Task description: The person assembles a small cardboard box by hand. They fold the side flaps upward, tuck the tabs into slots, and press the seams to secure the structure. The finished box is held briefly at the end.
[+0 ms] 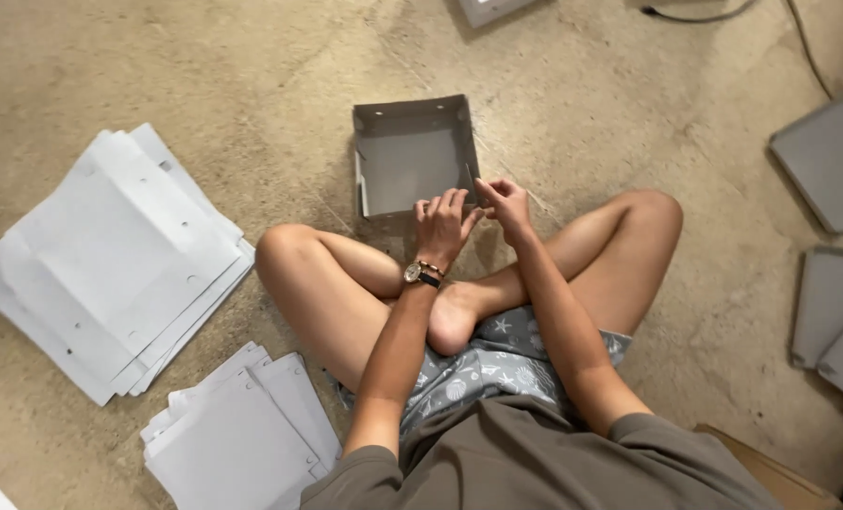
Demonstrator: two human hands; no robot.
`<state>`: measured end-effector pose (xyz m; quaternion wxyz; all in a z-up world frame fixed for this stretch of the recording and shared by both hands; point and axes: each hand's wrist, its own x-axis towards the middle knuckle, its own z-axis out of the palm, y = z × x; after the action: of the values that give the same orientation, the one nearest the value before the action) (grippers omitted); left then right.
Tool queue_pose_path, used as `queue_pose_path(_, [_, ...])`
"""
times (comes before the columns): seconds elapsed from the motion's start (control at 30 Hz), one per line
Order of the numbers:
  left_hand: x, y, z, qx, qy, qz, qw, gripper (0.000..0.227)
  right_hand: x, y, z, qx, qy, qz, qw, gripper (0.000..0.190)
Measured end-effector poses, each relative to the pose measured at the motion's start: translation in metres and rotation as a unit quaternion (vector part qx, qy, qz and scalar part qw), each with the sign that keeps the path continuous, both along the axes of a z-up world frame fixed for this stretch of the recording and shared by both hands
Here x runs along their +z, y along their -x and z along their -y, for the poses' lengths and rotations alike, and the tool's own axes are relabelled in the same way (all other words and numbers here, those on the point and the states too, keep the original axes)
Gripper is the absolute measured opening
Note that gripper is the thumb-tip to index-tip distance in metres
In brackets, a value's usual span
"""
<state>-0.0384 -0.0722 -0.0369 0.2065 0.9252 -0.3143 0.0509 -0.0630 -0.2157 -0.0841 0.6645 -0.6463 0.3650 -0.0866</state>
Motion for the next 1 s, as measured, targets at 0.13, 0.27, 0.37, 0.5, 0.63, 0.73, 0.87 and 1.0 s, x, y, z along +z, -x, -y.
queue_pose_path(0.13, [-0.022,-0.001,0.007,0.016,-0.051,-0.011,0.999,0.028,0.003,0.006,0.002,-0.014,-0.002,-0.016,1.000,0.028])
queue_pose_path(0.27, [-0.032,-0.006,0.004,0.033,-0.024,-0.001,0.999,0.027,-0.001,0.006,0.002,0.004,-0.032,-0.012,0.999,0.029])
queue_pose_path(0.37, [-0.028,-0.005,0.002,0.031,-0.003,-0.008,0.999,0.032,-0.003,0.006,0.001,0.008,-0.047,-0.007,0.999,0.029])
queue_pose_path(0.5, [-0.020,-0.006,0.002,0.016,0.059,-0.036,0.997,0.046,-0.013,0.005,0.005,0.018,-0.089,0.006,0.996,0.028])
queue_pose_path(0.63, [-0.017,-0.008,-0.001,0.024,0.085,-0.066,0.994,0.043,-0.004,0.003,0.006,0.030,-0.133,0.026,0.990,0.031])
queue_pose_path(0.73, [-0.016,-0.008,-0.001,0.024,0.100,-0.083,0.991,0.042,0.003,0.004,0.005,0.034,-0.146,0.034,0.988,0.031])
queue_pose_path(0.87, [-0.019,-0.010,-0.002,0.021,0.118,-0.104,0.987,0.042,0.000,0.004,0.006,0.041,-0.151,0.038,0.987,0.031])
queue_pose_path(1.0, [-0.020,-0.011,-0.002,0.014,0.123,-0.126,0.984,0.043,0.014,0.004,0.002,0.052,-0.149,0.044,0.987,0.029])
